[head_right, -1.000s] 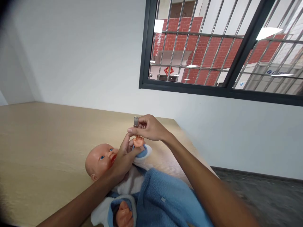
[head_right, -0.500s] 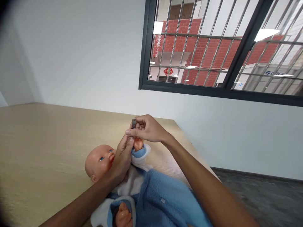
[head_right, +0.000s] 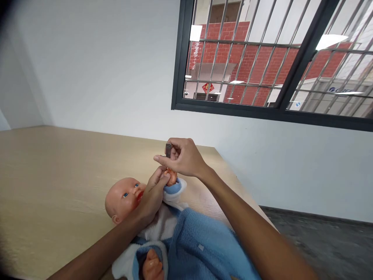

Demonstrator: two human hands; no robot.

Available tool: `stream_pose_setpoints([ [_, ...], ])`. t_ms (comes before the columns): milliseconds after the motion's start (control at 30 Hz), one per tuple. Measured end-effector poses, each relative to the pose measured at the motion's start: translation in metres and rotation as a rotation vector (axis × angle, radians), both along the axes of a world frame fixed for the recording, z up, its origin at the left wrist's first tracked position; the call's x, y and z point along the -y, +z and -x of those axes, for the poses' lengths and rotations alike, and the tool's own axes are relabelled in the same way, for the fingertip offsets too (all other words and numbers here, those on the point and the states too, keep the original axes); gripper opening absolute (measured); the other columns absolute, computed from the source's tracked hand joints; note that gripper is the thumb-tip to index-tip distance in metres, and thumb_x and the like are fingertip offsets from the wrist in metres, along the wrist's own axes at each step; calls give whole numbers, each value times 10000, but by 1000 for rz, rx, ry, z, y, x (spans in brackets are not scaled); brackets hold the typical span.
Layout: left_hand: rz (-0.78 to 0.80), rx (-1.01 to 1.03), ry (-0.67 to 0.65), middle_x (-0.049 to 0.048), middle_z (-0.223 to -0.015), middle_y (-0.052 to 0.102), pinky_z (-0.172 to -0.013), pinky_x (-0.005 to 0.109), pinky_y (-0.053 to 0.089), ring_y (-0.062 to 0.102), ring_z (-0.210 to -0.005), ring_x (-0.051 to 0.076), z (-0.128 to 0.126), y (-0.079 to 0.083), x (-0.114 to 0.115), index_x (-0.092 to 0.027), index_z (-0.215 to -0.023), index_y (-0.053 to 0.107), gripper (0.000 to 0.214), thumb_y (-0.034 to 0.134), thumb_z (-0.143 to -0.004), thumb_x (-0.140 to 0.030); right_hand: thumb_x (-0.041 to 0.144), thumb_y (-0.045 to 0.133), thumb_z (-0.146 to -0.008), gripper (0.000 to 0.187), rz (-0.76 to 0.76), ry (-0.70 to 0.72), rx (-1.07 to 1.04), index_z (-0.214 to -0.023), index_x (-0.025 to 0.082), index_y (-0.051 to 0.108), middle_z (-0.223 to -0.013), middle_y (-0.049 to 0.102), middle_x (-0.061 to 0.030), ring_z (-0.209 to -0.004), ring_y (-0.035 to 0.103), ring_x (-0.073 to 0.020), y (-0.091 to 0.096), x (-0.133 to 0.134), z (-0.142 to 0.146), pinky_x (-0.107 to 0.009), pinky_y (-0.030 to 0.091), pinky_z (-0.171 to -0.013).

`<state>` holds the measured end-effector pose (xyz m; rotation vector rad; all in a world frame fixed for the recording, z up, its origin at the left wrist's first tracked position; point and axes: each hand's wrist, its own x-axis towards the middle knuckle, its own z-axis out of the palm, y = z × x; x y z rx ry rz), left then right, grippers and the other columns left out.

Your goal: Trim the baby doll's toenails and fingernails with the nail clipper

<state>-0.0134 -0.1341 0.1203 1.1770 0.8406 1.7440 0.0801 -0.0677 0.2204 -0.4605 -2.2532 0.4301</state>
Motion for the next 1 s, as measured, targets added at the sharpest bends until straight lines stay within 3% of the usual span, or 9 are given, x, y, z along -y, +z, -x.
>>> stream_pose_setpoints([
  [167, -80, 3, -34, -24, -750, 452, -664, 214, 319, 392, -691, 107, 0, -4, -3, -179, -845, 481, 87, 496, -906, -238, 395, 745, -760, 371, -87, -14, 113, -614, 170, 489, -495, 463, 58, -481, 416, -79, 1, 2, 0, -214, 314, -485],
  [333, -94, 35, -60, -30, -757, 474, -658, 203, 325, 401, -684, 98, 0, -5, -2, -193, -953, 499, 63, 503, -925, -249, 399, 746, -763, 421, -118, -18, 127, -594, 178, 431, -484, 430, 72, -477, 389, -70, 1, 2, 0, -212, 293, -487],
  [533, -90, 34, -60, -28, -751, 476, -659, 200, 336, 414, -691, 98, 1, -6, -3, -187, -963, 516, 65, 510, -919, -234, 383, 642, -855, 385, -135, -2, 117, -594, 173, 451, -485, 388, 76, -471, 338, -66, 1, 4, 0, -221, 280, -493],
  [733, -107, 40, -42, -24, -750, 495, -659, 199, 349, 430, -690, 100, 0, -7, -5, -180, -913, 505, 80, 527, -916, -257, 381, 742, -763, 375, -95, -5, 130, -606, 172, 474, -484, 412, 79, -474, 382, -69, -1, 1, 0, -207, 287, -476],
  [1000, -150, 39, -34, -14, -741, 503, -654, 204, 353, 439, -690, 100, 1, -12, -9, -164, -840, 502, 133, 524, -926, -264, 386, 757, -759, 422, -113, 13, 133, -591, 175, 433, -478, 427, 79, -466, 391, -64, -2, 1, 0, -203, 298, -479],
])
